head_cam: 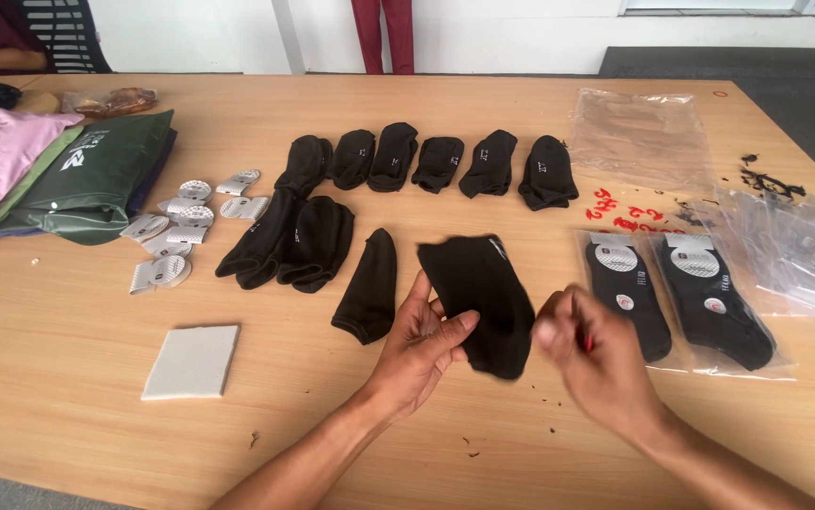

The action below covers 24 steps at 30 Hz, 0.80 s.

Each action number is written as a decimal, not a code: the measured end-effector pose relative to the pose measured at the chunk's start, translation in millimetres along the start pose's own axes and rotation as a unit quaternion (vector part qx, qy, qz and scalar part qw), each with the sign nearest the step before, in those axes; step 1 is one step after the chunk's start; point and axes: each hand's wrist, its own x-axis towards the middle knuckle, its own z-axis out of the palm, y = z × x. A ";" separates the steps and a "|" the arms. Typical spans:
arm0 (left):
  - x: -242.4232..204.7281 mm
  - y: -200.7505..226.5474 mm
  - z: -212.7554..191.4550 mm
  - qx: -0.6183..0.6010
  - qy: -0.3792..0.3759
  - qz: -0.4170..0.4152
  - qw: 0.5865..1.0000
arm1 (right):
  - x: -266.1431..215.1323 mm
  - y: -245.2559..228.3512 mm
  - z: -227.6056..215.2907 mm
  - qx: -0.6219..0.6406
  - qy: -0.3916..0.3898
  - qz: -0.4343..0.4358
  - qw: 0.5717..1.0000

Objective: Trimming loose threads from black socks using a small thread cutter on a wooden table.

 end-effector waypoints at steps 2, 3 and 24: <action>0.8 5.3 2.0 0.012 0.004 0.005 1.000 | -1.7 -12.2 5.1 0.092 -0.045 -0.040 0.994; 0.6 7.0 3.0 0.024 0.006 0.007 1.000 | -3.8 -18.2 7.5 0.183 -0.088 -0.078 0.976; 24.8 -40.9 -46.1 0.083 0.049 0.120 0.988 | 16.5 -12.0 -2.8 0.332 0.057 -0.002 0.942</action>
